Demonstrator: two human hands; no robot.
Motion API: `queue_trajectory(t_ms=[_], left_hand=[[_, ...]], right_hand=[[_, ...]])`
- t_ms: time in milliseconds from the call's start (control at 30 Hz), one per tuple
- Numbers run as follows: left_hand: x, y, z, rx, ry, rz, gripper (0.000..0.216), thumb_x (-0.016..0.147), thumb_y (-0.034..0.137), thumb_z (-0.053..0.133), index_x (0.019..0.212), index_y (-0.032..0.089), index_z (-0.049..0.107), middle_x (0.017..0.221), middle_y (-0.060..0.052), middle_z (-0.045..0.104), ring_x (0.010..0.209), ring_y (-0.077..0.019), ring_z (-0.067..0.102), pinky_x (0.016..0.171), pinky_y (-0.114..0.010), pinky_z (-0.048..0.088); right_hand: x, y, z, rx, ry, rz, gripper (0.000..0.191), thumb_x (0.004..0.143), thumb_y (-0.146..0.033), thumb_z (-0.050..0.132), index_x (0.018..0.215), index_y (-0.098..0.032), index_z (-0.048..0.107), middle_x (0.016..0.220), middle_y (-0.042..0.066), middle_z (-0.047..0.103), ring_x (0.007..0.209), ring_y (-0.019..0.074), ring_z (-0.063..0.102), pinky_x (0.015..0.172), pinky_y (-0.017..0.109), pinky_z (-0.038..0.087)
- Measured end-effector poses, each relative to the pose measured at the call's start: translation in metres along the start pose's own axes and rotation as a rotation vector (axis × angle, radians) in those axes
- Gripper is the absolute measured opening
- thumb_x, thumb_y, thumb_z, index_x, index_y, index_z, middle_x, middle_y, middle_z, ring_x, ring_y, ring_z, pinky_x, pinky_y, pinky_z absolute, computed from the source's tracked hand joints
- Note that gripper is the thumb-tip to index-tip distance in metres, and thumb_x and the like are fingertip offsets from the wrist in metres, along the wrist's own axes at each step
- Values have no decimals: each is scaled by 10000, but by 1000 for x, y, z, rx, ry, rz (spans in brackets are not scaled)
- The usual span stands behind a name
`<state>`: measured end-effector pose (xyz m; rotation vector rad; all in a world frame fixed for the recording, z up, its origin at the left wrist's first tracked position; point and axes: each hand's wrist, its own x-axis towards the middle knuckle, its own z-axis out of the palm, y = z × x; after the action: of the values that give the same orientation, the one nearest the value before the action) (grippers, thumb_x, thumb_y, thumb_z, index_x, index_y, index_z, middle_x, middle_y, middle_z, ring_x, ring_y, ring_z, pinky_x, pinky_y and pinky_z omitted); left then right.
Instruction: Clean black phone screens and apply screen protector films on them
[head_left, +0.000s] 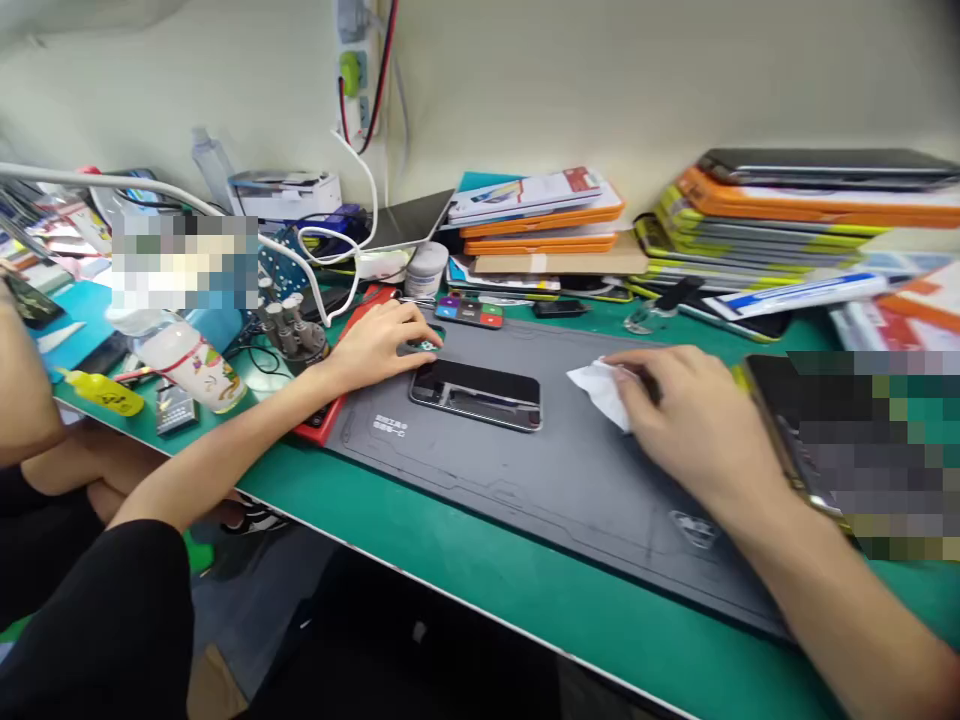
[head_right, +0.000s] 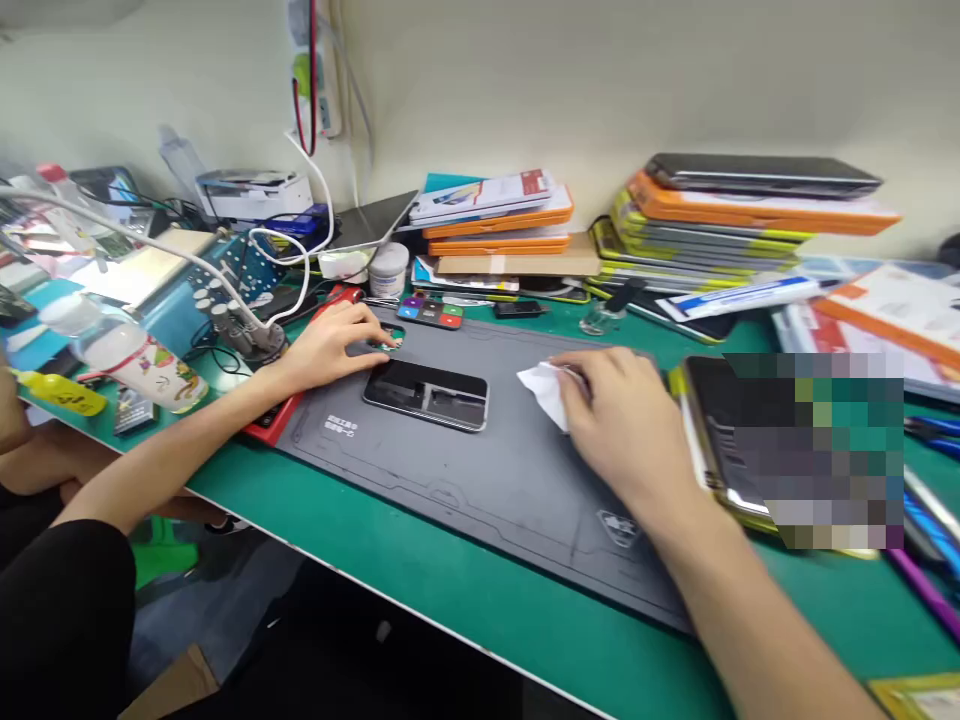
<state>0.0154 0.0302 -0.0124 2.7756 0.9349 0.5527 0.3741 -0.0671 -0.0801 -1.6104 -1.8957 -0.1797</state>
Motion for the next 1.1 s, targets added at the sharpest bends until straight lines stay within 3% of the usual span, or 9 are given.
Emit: queue_trajectory(t_ms=[167, 367, 533, 800, 1100], left_hand=[[3, -7, 2, -8, -74, 2, 257, 1072, 327, 574, 1124, 324, 826, 1143, -41, 771, 1137, -237, 601, 1079, -422, 395], [3, -9, 2, 83, -35, -31, 276, 1087, 381, 559, 1171, 296, 808, 1137, -46, 776, 1105, -237, 592, 1060, -403, 392], [3, -11, 1, 107, -33, -58, 233, 1067, 364, 611, 1120, 253, 808, 1093, -50, 780, 1081, -230, 607, 1047, -389, 390], [2, -12, 0, 70, -78, -50, 213, 1047, 377, 648, 1062, 280, 837, 1092, -35, 779, 1067, -229, 581, 1030, -389, 380], [6, -24, 5, -29, -52, -8, 236, 1035, 402, 670, 996, 224, 819, 1045, -45, 780, 1012, -221, 594, 1034, -394, 391]], right_hand=[[2, -33, -13, 30, 12, -131, 357, 1065, -244, 426, 1299, -211, 693, 1428, 175, 680, 1326, 366, 622, 1085, 574, 494], [-4, -46, -11, 141, -101, -169, 335, 1078, -328, 484, 1298, -235, 718, 1245, 126, 787, 1190, 333, 714, 1059, 541, 530], [-6, -47, -3, 205, -153, -183, 337, 1083, -360, 487, 1272, -217, 726, 1219, 118, 796, 1154, 322, 725, 1011, 517, 564], [-1, -37, -5, 255, -228, -231, 401, 1086, -482, 515, 1295, -231, 747, 1269, 118, 788, 1170, 317, 728, 1036, 518, 577], [0, -42, -17, 237, -155, -291, 275, 1089, -382, 577, 1218, -241, 774, 1261, 71, 806, 1131, 261, 771, 977, 423, 617]])
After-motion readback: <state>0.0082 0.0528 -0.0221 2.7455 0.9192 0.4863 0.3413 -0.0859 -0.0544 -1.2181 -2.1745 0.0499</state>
